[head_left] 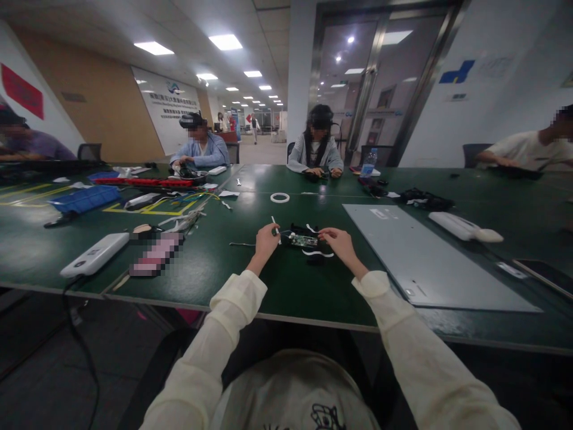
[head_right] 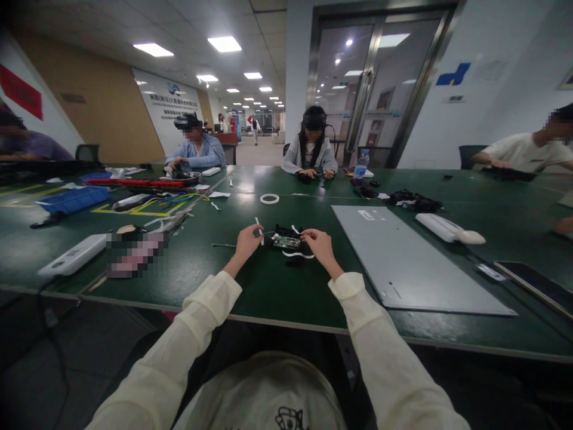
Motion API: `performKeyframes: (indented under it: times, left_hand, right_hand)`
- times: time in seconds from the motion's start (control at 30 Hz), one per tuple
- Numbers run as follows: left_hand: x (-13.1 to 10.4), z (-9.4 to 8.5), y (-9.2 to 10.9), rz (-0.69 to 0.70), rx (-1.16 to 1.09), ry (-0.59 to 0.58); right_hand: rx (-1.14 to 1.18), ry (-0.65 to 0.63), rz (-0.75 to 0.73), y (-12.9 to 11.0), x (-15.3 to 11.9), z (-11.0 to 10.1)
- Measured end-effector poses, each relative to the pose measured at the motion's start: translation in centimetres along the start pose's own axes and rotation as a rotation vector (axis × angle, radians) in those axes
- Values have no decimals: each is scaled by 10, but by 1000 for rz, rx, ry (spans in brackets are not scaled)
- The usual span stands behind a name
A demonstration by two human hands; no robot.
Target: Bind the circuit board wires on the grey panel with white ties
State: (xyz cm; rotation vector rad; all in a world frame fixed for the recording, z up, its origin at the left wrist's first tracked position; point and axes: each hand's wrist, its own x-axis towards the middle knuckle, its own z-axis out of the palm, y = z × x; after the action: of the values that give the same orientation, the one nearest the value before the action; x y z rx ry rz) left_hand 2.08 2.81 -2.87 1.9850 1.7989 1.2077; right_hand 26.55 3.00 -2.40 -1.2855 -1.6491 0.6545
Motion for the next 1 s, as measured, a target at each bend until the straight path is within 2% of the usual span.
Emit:
performKeyframes:
  times: [0.33, 0.53, 0.67, 0.83, 1.0]
  left_hand:
    - [-4, 0, 2, 65, 83, 50]
    - [-4, -1, 4, 70, 47, 102]
    - [-2, -4, 7, 83, 20, 134]
    - [-4, -7, 10, 77, 63, 73]
    - [-5, -7, 11, 68, 74, 25]
  right_hand:
    - [-54, -27, -48, 3, 1, 2]
    - [-159, -93, 10, 1, -1, 1]
    - [-238, -85, 28, -1, -2, 0]
    - [-352, -23, 26, -1, -2, -2]
    - [-426, -17, 59, 1, -1, -4]
